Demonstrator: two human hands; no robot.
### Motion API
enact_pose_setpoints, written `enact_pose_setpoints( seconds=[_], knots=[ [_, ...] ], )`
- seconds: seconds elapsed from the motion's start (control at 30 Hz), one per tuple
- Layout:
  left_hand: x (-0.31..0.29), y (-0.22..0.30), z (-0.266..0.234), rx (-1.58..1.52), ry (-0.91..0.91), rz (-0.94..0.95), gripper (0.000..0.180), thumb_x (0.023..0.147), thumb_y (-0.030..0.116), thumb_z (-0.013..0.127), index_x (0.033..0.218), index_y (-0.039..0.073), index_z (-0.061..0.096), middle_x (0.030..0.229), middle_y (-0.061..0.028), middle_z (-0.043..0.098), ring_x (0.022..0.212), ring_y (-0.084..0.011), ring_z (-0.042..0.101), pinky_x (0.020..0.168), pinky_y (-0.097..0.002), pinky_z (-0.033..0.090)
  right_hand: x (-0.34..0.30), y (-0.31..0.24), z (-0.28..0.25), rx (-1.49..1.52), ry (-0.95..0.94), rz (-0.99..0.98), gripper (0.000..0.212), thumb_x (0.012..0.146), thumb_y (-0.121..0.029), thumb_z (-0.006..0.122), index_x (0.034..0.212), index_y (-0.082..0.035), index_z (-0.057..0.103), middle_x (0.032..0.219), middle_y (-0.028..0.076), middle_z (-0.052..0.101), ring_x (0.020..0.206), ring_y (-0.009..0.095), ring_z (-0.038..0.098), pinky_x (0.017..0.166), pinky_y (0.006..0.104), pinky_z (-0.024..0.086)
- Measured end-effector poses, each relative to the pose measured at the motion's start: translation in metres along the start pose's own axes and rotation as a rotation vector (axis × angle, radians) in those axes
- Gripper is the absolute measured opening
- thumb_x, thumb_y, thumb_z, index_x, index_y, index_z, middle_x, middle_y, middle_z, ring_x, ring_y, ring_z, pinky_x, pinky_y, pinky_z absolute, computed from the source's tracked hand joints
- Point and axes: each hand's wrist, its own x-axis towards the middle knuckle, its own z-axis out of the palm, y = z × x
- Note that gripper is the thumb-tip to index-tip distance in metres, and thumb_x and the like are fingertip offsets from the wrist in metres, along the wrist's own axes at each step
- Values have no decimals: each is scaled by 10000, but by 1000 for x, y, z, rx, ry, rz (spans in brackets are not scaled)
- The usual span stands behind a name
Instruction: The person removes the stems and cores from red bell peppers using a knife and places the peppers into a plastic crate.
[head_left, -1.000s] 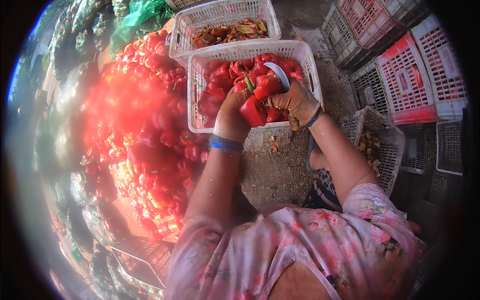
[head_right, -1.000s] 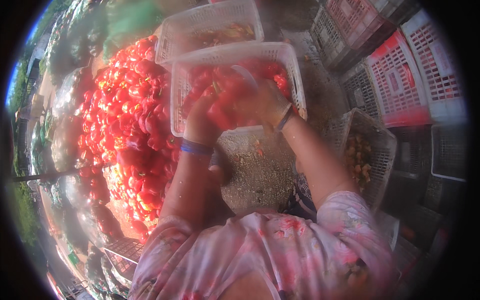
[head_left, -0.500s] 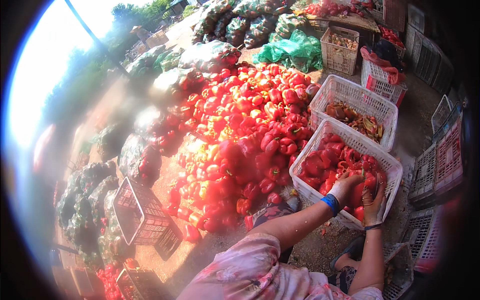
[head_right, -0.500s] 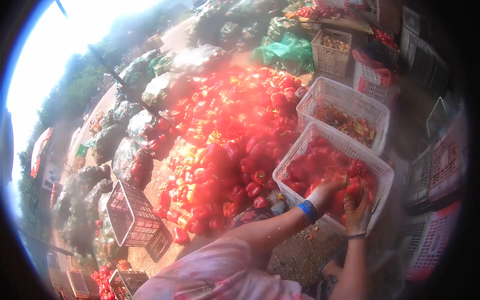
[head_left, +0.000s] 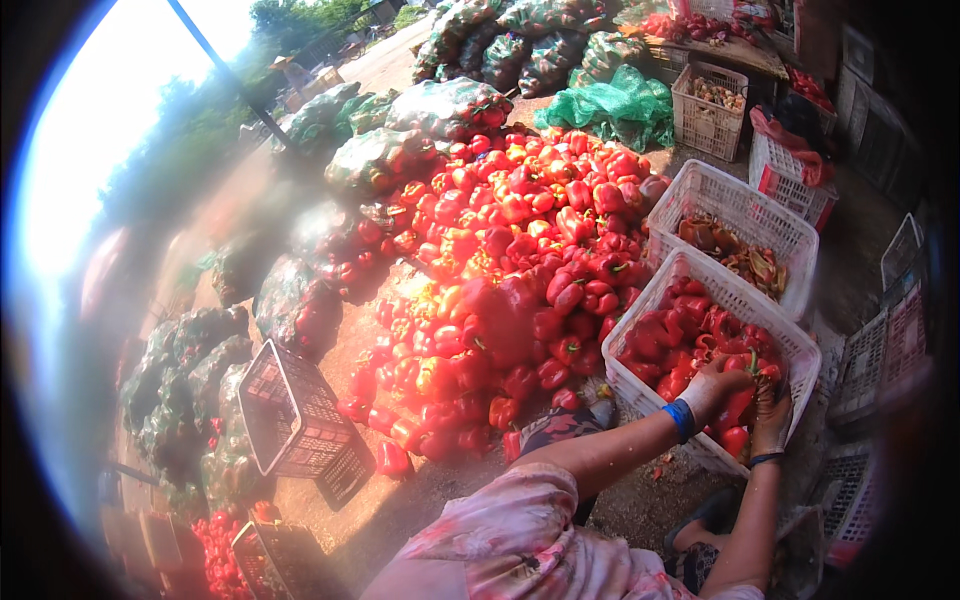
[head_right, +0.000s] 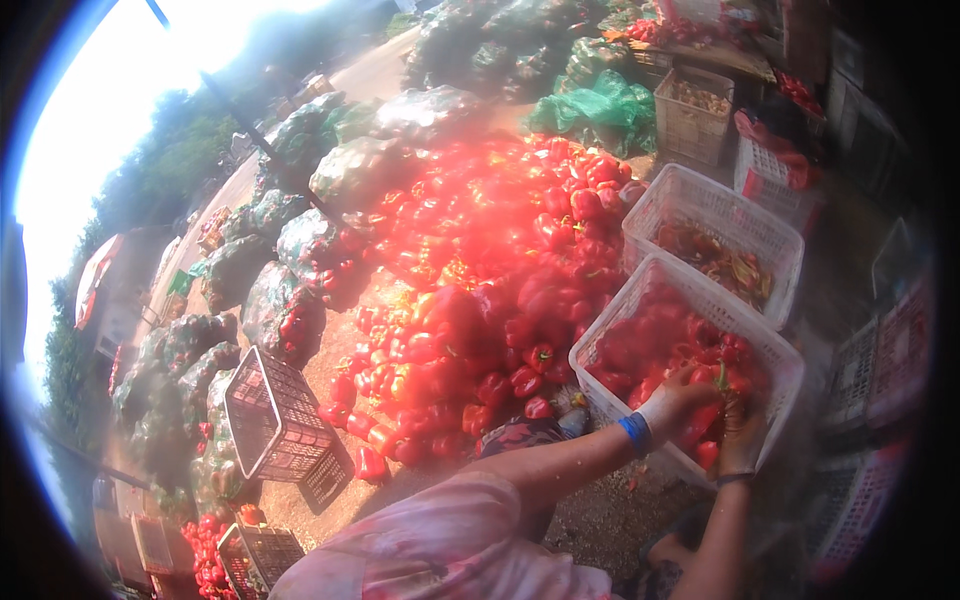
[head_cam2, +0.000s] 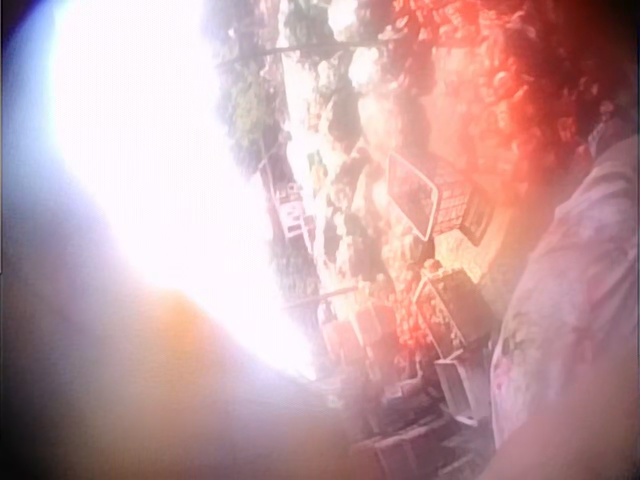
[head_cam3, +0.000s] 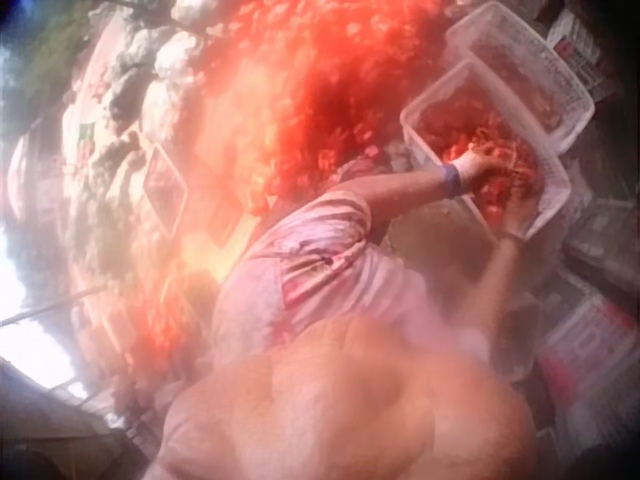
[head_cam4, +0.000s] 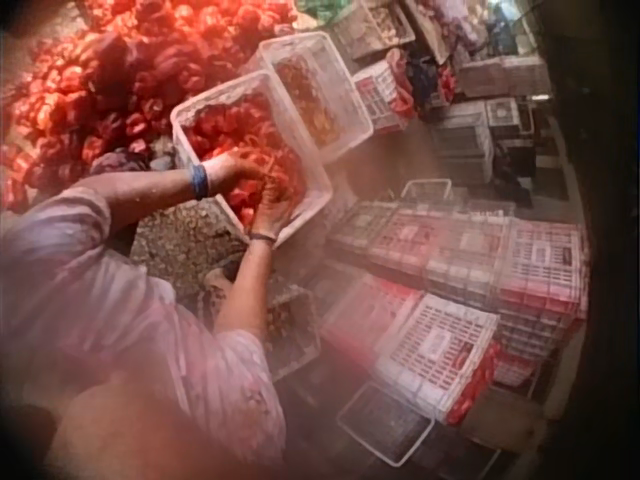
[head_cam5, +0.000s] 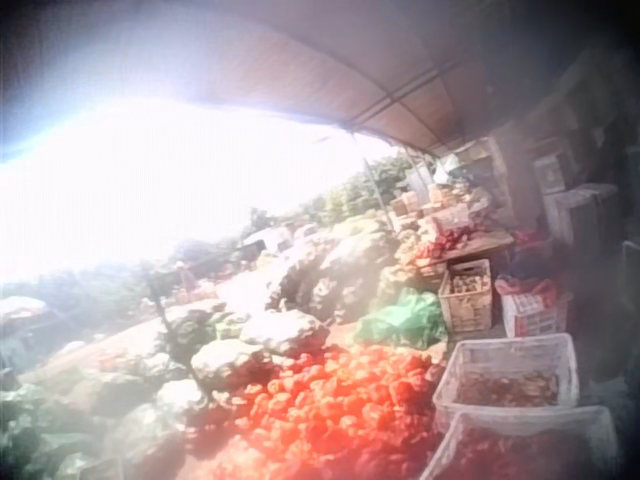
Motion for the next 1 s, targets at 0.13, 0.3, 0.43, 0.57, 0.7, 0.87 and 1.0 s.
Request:
enact_pose_setpoints(
  seconds=[0.13,0.3,0.43,0.57,0.7,0.87,1.0],
  knots=[
    [-19,26,9,202,75,-123,553,769,244,702,1266,50,555,1030,-188,669,893,-211,674,781,-339,534,-2,0,16,531,52,351,628,962,-559,501,1308,-36,535,1279,110,600,1115,261,599,957,347,468],
    [8,-11,0,459,173,374,569,778,281,708,1266,40,543,1006,-188,684,942,-274,683,821,-359,531,6,-31,3,1019,-237,526,683,899,-629,557,1336,-105,529,1185,37,628,991,167,621,853,298,509],
    [2,24,6,408,17,217,414,748,122,731,1127,29,593,955,-94,675,839,-176,639,743,-315,532,-6,-63,10,952,-34,559,654,934,-594,524,1388,-123,495,1275,47,591,1074,170,595,877,321,508],
    [-9,12,22,1191,-7,732,322,690,209,773,942,81,617,858,-152,617,818,-358,625,675,-457,514,-2,-57,9,1232,-50,808,513,967,-492,535,1322,-123,570,1226,50,643,1091,214,616,931,365,509],
    [-5,-18,30,1380,-138,753,366,685,265,784,951,84,608,890,-153,612,816,-364,622,673,-471,511,24,-1,-10,958,381,770,504,926,-537,559,1177,-104,623,980,71,664,766,196,627,654,335,525],
    [49,-9,-12,1234,220,531,569,685,293,807,1163,103,563,1089,-197,606,992,-409,606,776,-473,514,10,-59,-41,587,391,639,577,822,-647,609,1043,-116,653,793,23,600,531,146,526,465,287,445],
    [108,-62,-79,1387,160,270,803,769,410,742,1441,170,374,1478,-193,366,1353,-408,361,1057,-495,374,5,-56,-19,535,378,580,590,773,-615,690,1063,-103,655,852,14,610,562,128,539,485,273,449]
  ],
)
